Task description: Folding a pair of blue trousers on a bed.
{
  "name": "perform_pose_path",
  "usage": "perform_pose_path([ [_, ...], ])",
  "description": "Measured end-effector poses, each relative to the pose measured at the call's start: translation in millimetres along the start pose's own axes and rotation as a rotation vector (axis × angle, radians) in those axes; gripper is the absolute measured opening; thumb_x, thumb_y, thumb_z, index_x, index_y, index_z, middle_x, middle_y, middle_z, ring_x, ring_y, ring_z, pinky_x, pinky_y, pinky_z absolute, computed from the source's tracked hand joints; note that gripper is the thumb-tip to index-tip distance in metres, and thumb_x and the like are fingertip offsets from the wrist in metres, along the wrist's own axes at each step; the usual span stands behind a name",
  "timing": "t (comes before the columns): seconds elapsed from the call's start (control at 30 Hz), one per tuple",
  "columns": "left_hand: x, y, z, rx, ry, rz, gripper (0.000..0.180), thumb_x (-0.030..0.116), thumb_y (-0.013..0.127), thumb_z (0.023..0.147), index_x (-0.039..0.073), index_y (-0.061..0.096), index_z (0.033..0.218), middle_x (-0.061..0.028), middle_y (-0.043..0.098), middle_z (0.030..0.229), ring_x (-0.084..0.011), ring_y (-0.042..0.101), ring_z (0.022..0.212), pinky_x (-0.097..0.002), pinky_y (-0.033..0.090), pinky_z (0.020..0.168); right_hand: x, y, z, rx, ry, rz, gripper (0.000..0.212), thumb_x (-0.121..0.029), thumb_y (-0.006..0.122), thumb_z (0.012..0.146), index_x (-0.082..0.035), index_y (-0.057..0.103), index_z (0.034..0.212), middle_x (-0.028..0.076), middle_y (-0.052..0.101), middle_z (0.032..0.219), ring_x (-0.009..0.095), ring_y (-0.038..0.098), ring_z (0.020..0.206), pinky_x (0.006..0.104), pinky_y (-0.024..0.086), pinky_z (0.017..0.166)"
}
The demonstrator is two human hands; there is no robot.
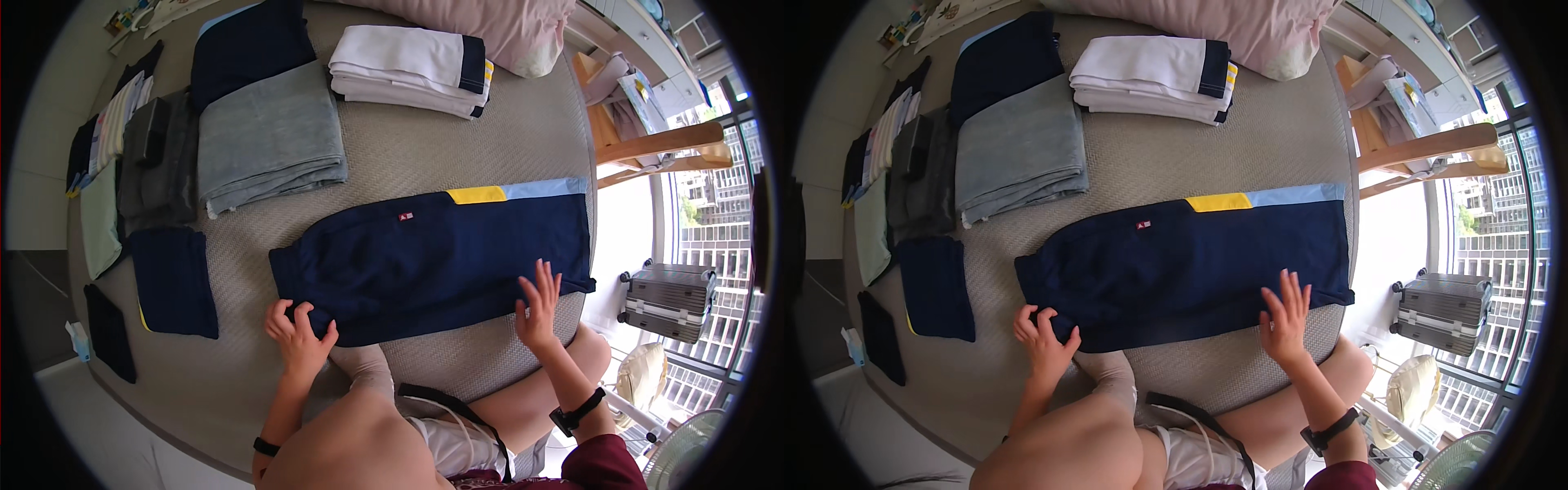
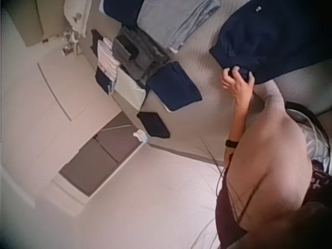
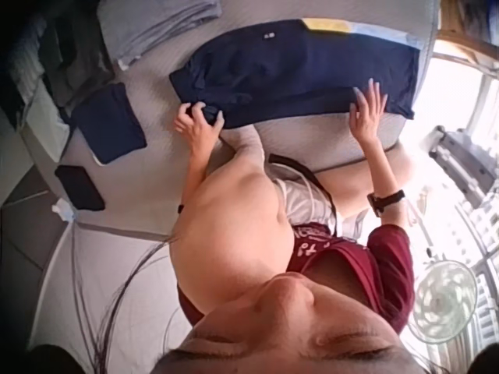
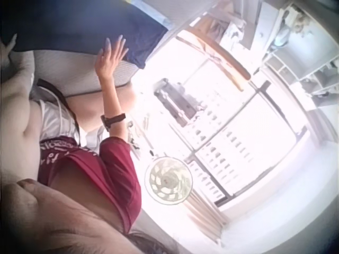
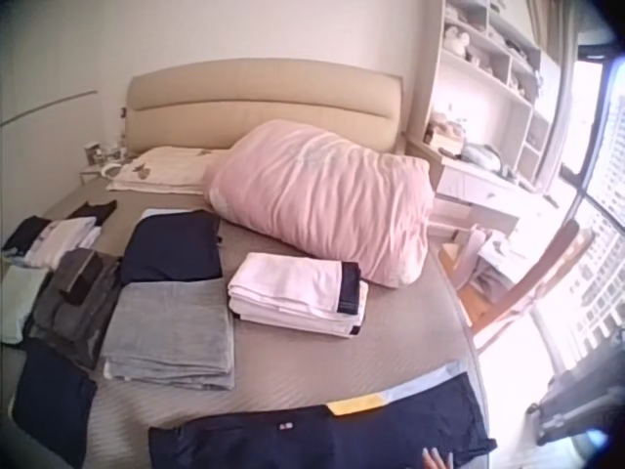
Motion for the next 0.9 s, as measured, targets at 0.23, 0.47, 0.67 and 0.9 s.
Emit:
perform_pose_path([
  [0.23, -6.3, 0.1, -3.1, 0.005, -0.016, -0.178, 0.054, 0.012, 0.072, 0.062, 0.005, 0.043, 0.108, -0.0192, 0.032, 0.118, -0.0385, 0.034, 0.111, -0.0506, 0.029, 0.094, -39.7, 37.5, 10.7, -0.306, -0.036, 0.026, 0.065, -0.028, 0.064, 0.075, -0.016, 0.043, 0.135, 0.019, 0.026, 0.146, 0.037, 0.020, 0.137, 0.0586, 0.010, 0.107],
  [0.47, -80.5, 16.7, -19.0, 0.271, -0.484, -1.000, 0.040, 0.004, 0.057, 0.081, 0.003, 0.037, 0.116, -0.0153, 0.042, 0.118, -0.0233, 0.043, 0.109, -0.0387, 0.036, 0.092, -41.3, 44.1, 11.6, -0.373, -0.046, 0.023, 0.068, -0.027, 0.063, 0.074, -0.013, 0.040, 0.137, 0.021, 0.022, 0.147, 0.036, 0.019, 0.137, 0.0577, 0.008, 0.108],
  [0.67, -100.8, 25.4, -10.3, 0.195, -0.626, -0.986, 0.026, 0.004, 0.051, 0.089, -0.003, 0.047, 0.114, -0.0103, 0.056, 0.100, -0.0137, 0.054, 0.089, -0.0261, 0.043, 0.082, -41.7, 50.7, 9.0, -0.401, -0.007, -0.045, 0.066, -0.041, 0.051, 0.083, -0.012, 0.034, 0.140, 0.021, 0.017, 0.148, 0.036, 0.013, 0.138, 0.0571, 0.006, 0.108],
  [0.9, -84.4, 29.5, 1.9, -0.212, -0.714, -0.915, 0.033, 0.023, 0.062, 0.087, -0.005, 0.057, 0.104, -0.0070, 0.063, 0.088, -0.0115, 0.057, 0.079, -0.0240, 0.045, 0.071, -38.4, 52.5, 11.7, -0.422, 0.068, -0.052, 0.062, -0.044, 0.036, 0.091, -0.010, 0.030, 0.142, 0.021, 0.014, 0.149, 0.036, 0.010, 0.139, 0.0536, 0.003, 0.109],
])
Point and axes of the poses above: each hand's wrist, its own z-axis towards the middle knuckle, its own y-axis out of the palm, x = y × z, the point moved 9 cm from there along z, towards the middle knuckle
